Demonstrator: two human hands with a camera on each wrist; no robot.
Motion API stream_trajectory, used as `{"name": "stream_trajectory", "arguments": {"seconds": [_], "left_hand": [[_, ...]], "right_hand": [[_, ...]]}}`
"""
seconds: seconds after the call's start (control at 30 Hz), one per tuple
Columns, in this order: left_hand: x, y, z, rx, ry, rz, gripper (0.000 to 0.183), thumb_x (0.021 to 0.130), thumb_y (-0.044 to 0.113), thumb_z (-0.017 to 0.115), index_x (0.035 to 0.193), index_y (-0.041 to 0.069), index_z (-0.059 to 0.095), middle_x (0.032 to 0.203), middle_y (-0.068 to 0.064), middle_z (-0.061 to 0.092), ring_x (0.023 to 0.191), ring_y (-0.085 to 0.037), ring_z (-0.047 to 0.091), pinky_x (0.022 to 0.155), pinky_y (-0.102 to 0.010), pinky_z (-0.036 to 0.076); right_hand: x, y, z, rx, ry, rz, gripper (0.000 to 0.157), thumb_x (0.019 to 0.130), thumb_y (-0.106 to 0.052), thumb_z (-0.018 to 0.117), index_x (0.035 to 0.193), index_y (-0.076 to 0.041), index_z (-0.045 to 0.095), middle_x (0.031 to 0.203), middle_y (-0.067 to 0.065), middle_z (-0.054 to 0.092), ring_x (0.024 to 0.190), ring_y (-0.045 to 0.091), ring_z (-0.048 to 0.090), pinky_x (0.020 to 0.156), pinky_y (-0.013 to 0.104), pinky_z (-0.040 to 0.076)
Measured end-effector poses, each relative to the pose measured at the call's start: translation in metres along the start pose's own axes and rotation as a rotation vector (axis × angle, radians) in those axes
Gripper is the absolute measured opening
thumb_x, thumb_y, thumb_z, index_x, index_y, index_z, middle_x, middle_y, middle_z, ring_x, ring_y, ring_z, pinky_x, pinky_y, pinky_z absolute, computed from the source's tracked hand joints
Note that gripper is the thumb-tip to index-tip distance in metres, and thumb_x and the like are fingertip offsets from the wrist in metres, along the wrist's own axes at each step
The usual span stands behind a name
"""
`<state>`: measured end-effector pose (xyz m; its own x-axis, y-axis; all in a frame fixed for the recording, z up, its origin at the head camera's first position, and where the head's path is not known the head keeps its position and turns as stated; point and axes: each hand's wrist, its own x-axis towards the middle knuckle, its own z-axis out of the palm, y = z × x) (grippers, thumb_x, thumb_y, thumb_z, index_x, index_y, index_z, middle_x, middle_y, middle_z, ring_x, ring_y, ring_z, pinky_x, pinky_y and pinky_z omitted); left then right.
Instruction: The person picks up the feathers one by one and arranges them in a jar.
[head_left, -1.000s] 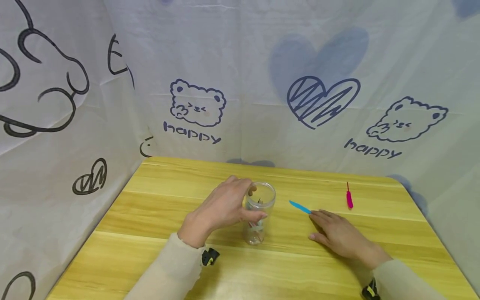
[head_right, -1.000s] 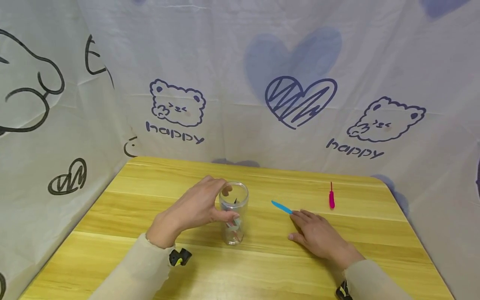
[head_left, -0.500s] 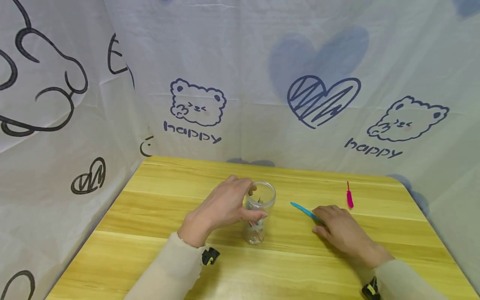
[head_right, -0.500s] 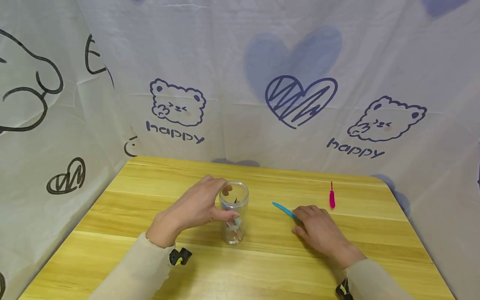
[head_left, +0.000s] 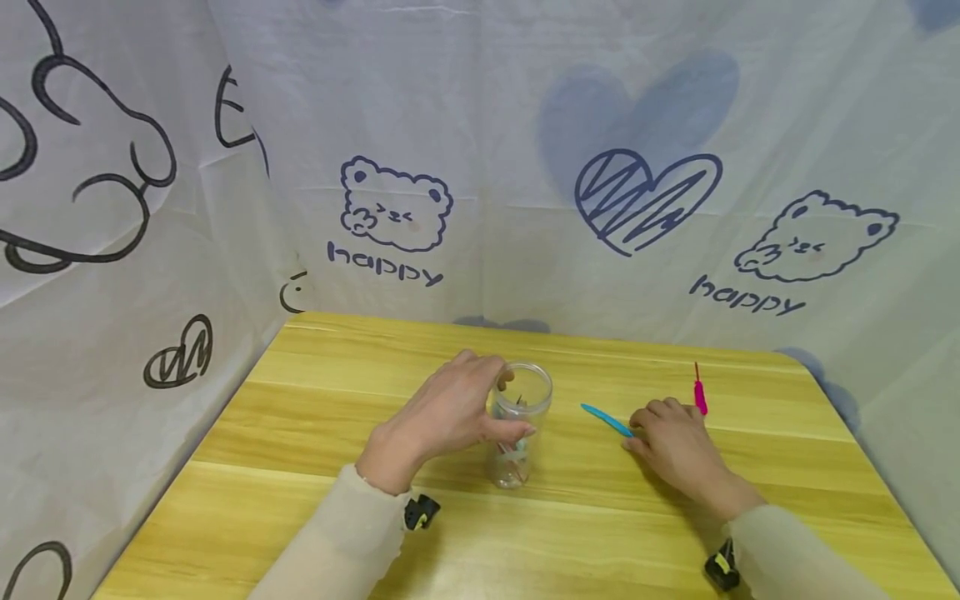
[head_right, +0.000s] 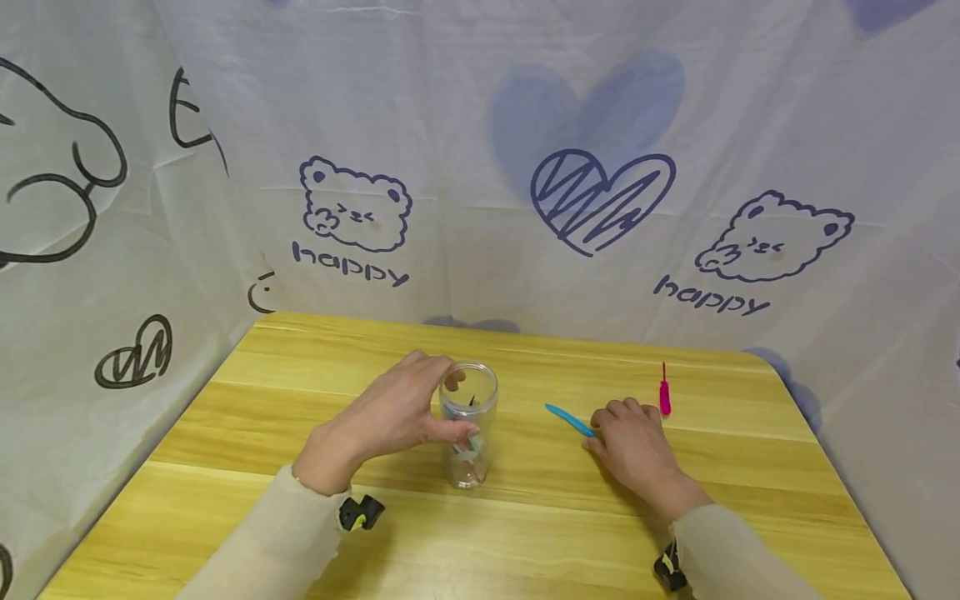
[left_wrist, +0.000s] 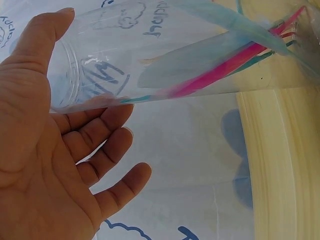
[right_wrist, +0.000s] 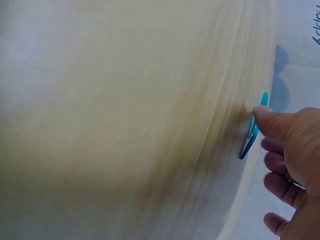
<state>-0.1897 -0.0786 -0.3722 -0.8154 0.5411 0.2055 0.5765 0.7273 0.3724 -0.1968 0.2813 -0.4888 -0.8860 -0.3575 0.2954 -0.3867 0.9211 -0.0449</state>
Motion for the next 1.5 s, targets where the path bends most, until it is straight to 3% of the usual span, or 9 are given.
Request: {"name": "stream_trajectory", "arguments": {"seconds": [0.27,0.57,0.87,1.1,1.27,1.5], "left_hand": [[0.001,0.001,0.0,-0.01,-0.01,-0.011,0.064,0.084,0.063,0.081,0.12,0.012,0.066,0.118,-0.001,0.073,0.102,-0.017,0.055,0.09,-0.035,0.049],[0.001,0.0,-0.001,-0.008,-0.007,-0.006,0.063,0.084,0.063,0.081,0.12,0.013,0.065,0.117,0.0,0.073,0.102,-0.017,0.055,0.09,-0.035,0.049],[0.002,0.0,-0.001,-0.012,-0.014,-0.012,0.062,0.085,0.062,0.081,0.12,0.013,0.065,0.118,0.0,0.072,0.103,-0.017,0.055,0.091,-0.035,0.049],[0.002,0.0,-0.001,-0.009,-0.012,-0.016,0.064,0.084,0.063,0.081,0.121,0.013,0.065,0.117,0.0,0.072,0.101,-0.017,0.055,0.089,-0.035,0.049],[0.002,0.001,-0.001,0.002,-0.009,-0.013,0.064,0.084,0.064,0.081,0.119,0.013,0.065,0.115,0.002,0.072,0.1,-0.016,0.055,0.088,-0.034,0.049],[0.001,0.0,0.0,0.005,-0.012,-0.016,0.064,0.084,0.064,0.081,0.12,0.013,0.065,0.116,0.003,0.072,0.101,-0.016,0.055,0.089,-0.034,0.049]], "right_hand": [[0.007,0.005,0.002,-0.068,0.018,-0.023,0.008,0.091,-0.015,0.082,0.088,-0.012,0.075,0.085,0.0,0.067,0.083,0.026,0.057,0.083,0.055,0.046],[0.015,0.007,-0.002,-0.1,-0.053,0.0,0.014,0.09,-0.016,0.082,0.083,-0.014,0.071,0.08,-0.001,0.061,0.081,0.026,0.054,0.082,0.053,0.044],[0.029,0.006,-0.01,-0.093,-0.1,-0.057,0.016,0.088,-0.013,0.082,0.079,-0.017,0.07,0.079,-0.003,0.065,0.078,0.023,0.054,0.079,0.051,0.042],[0.034,0.008,-0.011,-0.173,-0.164,-0.094,0.021,0.084,-0.013,0.079,0.075,-0.018,0.061,0.078,-0.002,0.06,0.078,0.025,0.052,0.072,0.045,0.039],[0.034,0.013,-0.007,-0.233,-0.118,-0.149,0.017,0.089,-0.016,0.077,0.082,-0.013,0.062,0.081,0.001,0.06,0.08,0.027,0.053,0.076,0.047,0.04],[0.031,0.013,-0.014,-0.279,0.048,-0.232,0.02,0.089,-0.017,0.078,0.081,-0.01,0.061,0.081,0.004,0.061,0.081,0.029,0.053,0.074,0.045,0.039]]}}
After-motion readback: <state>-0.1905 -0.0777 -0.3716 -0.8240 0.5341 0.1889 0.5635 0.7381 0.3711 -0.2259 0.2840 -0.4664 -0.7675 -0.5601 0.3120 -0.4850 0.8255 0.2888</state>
